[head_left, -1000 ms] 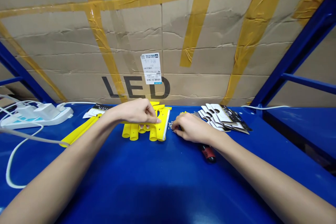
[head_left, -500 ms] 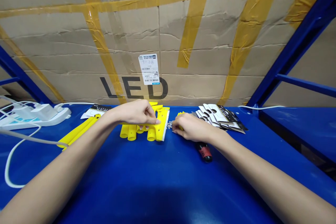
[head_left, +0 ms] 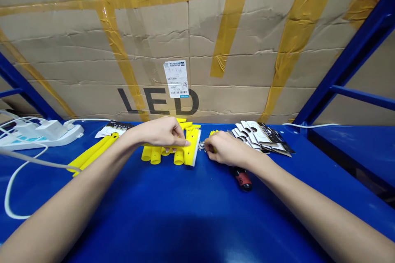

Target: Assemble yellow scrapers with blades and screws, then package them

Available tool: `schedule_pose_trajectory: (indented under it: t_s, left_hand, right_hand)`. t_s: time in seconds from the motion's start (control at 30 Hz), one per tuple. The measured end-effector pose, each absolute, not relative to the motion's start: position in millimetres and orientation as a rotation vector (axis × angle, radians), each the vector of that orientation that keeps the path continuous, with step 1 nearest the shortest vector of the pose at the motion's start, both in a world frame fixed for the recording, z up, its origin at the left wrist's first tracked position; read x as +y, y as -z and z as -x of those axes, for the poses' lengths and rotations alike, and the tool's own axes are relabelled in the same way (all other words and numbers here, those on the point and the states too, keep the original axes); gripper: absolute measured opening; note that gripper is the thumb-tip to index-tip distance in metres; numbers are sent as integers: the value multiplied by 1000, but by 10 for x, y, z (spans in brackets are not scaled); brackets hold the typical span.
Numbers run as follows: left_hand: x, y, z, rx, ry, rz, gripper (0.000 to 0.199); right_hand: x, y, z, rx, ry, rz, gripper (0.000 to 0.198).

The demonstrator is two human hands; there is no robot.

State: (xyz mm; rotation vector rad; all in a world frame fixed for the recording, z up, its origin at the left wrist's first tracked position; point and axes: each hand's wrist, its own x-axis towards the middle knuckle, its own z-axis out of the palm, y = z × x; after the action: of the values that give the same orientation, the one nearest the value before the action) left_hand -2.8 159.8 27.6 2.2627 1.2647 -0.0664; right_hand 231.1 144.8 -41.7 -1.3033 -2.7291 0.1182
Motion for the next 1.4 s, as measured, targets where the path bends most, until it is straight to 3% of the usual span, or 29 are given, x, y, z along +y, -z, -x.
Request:
schedule_pose_trajectory:
  t_s: [0.5,0.73,1.0,1.27,1.4]
  left_hand:
    - [1594,-227,2,1265,104,-2250,41]
    - [1563,-217,-65,1141,60,-2242,35]
    - [1601,-199,-8,1050,-14,-2099,37]
    - [1687,-201,101,1043,-69,-1972,38]
    - [1747,-211,150,1218,9,-2119,42]
  right_hand:
    - [1467,348,-2397,-2372,-485,1102,15]
    - [1442,355,-2362,-2192,-133,662,17]
    - [1415,440,-2297,-2278,269,536,15]
    - [1342,373,-2297,-2168,-88,650,21]
    - [1356,366,-2323,-2006,-203,813,16]
